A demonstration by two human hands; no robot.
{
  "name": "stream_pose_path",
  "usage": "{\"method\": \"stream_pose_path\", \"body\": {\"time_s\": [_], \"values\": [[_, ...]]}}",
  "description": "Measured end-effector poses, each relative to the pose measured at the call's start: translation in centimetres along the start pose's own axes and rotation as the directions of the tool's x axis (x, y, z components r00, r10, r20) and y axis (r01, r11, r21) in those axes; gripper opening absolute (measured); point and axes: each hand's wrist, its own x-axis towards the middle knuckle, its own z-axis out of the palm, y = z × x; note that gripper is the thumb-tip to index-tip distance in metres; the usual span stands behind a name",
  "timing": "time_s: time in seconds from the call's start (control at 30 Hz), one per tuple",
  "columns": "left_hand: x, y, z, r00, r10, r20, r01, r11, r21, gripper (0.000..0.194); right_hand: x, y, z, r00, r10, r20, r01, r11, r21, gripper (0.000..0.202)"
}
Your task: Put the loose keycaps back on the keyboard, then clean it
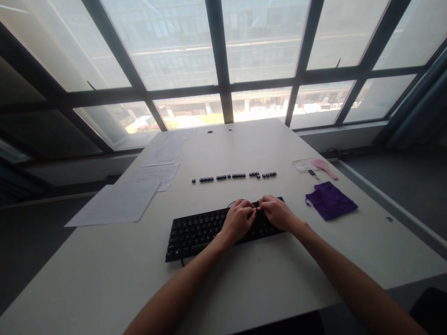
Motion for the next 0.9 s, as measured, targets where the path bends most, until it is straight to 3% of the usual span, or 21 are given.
{"method": "stream_pose_path", "body": {"time_s": [0.67,0.77,0.9], "values": [[-0.4,0.1,0.3,1.000,0.001,0.010,-0.002,1.000,0.023,0.014,-0.3,0.6,0.7,0.997,-0.057,-0.045,0.055,0.998,-0.030,0.028],[-0.2,0.1,-0.2,0.999,-0.042,0.005,0.042,0.999,-0.016,0.012,-0.6,0.5,0.6,0.992,-0.076,-0.099,0.077,0.997,0.008,0.029],[1.6,-0.6,-1.1,0.992,-0.127,-0.008,0.126,0.990,-0.068,0.018,0.4,2.0,-0.6,0.962,-0.005,-0.274,0.018,0.999,0.045,0.028]]}}
